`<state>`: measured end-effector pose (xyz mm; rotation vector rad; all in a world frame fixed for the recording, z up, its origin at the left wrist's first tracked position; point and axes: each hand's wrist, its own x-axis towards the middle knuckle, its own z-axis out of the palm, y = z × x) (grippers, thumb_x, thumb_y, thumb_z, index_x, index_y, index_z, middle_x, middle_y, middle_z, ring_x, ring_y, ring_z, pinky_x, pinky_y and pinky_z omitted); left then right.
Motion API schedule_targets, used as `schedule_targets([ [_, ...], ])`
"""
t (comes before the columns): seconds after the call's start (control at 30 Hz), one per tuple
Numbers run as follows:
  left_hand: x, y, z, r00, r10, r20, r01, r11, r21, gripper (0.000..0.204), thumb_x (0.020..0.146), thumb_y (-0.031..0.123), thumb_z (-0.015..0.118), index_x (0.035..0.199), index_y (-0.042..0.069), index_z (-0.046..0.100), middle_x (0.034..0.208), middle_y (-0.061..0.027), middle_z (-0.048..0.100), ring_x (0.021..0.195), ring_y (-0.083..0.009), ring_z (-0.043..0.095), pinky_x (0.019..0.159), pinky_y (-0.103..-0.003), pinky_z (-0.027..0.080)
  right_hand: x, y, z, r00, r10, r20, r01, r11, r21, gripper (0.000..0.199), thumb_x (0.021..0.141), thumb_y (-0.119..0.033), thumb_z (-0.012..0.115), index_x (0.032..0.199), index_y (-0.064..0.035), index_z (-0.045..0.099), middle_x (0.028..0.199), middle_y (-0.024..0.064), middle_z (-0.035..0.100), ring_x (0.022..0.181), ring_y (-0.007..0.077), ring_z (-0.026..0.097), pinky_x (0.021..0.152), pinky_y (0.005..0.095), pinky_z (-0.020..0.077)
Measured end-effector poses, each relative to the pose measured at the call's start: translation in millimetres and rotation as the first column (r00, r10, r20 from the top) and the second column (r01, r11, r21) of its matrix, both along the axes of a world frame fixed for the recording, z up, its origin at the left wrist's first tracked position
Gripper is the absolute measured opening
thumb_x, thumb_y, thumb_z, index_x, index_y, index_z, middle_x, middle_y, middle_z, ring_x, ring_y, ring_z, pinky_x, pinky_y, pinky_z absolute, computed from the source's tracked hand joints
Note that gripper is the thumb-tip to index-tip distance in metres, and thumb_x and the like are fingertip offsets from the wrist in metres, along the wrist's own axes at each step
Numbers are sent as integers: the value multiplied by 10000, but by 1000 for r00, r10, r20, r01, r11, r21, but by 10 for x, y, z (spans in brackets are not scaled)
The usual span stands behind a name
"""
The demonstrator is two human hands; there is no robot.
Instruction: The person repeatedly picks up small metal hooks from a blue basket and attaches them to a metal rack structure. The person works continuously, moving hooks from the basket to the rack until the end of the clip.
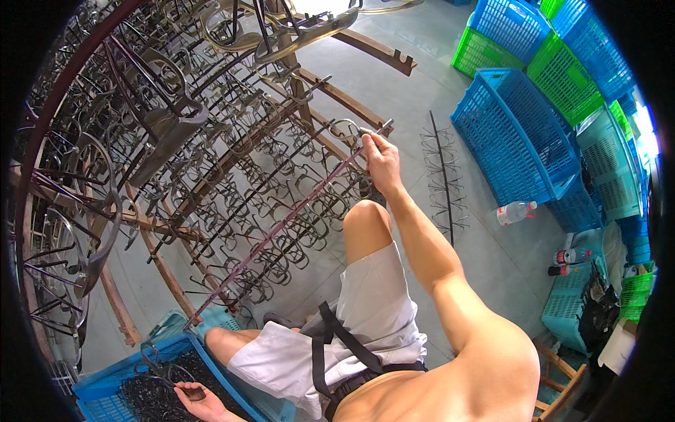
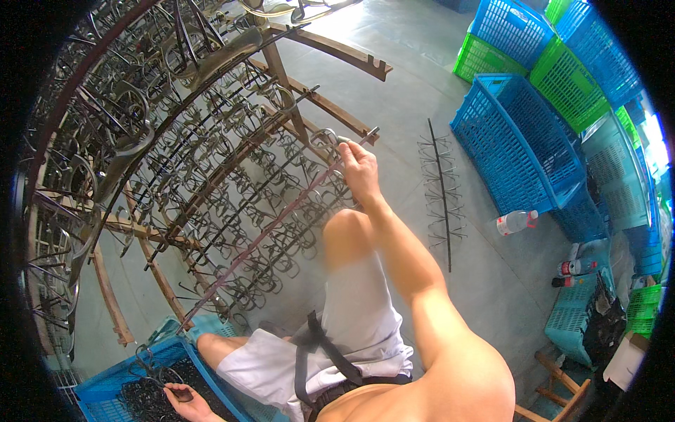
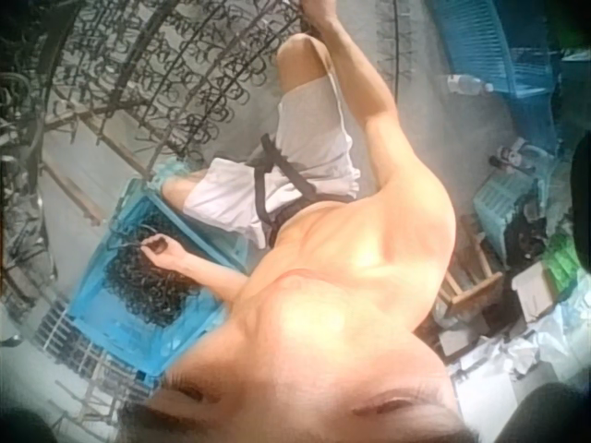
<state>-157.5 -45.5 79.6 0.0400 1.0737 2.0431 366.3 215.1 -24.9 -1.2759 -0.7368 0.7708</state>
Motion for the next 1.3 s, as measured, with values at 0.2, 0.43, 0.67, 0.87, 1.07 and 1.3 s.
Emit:
schedule_targets([
  [0.2, 153, 2, 94, 1000, 16, -22, -17, 1000, -13, 155, 896, 148, 554, 865, 3, 600, 782, -67, 621, 677, -171, 575, 602, -280, 499, 91, 39, -20, 995, -45, 86, 44, 999, 18, 224, 914, -226, 559, 1014, -51, 655, 589, -60, 474, 474, 21, 378, 415, 206, 291],
  [0.43, 161, -172, 130, 994, -15, -104, 14, 1000, -8, 164, 892, 165, 561, 877, 5, 597, 771, -73, 601, 678, -175, 557, 622, -285, 483, 142, 131, -5, 990, -23, -140, 24, 1000, 7, 197, 911, -225, 571, 950, -41, 629, 569, -67, 417, 455, 26, 366, 401, 196, 298],
  [0.67, 20, -309, -282, 971, -60, -232, 64, 998, 12, 198, 919, 212, 558, 1014, 39, 567, 849, -4, 601, 728, -91, 545, 587, -223, 457, 26, 108, 11, 979, -126, 160, 129, 992, -7, 260, 927, -237, 524, 1035, -27, 634, 578, -57, 438, 497, 40, 370, 447, 220, 309],
  [0.87, 91, -260, -312, 973, -71, -218, 76, 997, 16, 168, 912, 220, 572, 959, 59, 578, 846, 16, 593, 707, -81, 528, 588, -224, 431, -66, 160, 10, 920, -164, 356, 177, 984, -3, 252, 918, -236, 526, 1031, -45, 645, 573, -49, 437, 549, 63, 388, 512, 253, 341],
  [1.07, 43, -271, -364, 977, -61, -204, 67, 997, 22, 162, 915, 216, 566, 961, 61, 578, 848, 19, 587, 698, -78, 520, 586, -218, 437, -61, 165, -25, 931, -125, 343, 141, 990, -23, 287, 915, -239, 541, 1027, 6, 640, 679, -33, 515, 660, 63, 413, 580, 229, 350],
  [1.3, 55, -245, -345, 975, -73, -210, 74, 997, -3, 168, 919, 219, 559, 950, 54, 577, 831, 15, 580, 683, -78, 512, 578, -216, 436, -23, 134, 47, 998, -38, -44, 35, 997, -71, 245, 906, -217, 550, 994, -15, 658, 617, -69, 452, 559, 40, 353, 497, 217, 297],
])
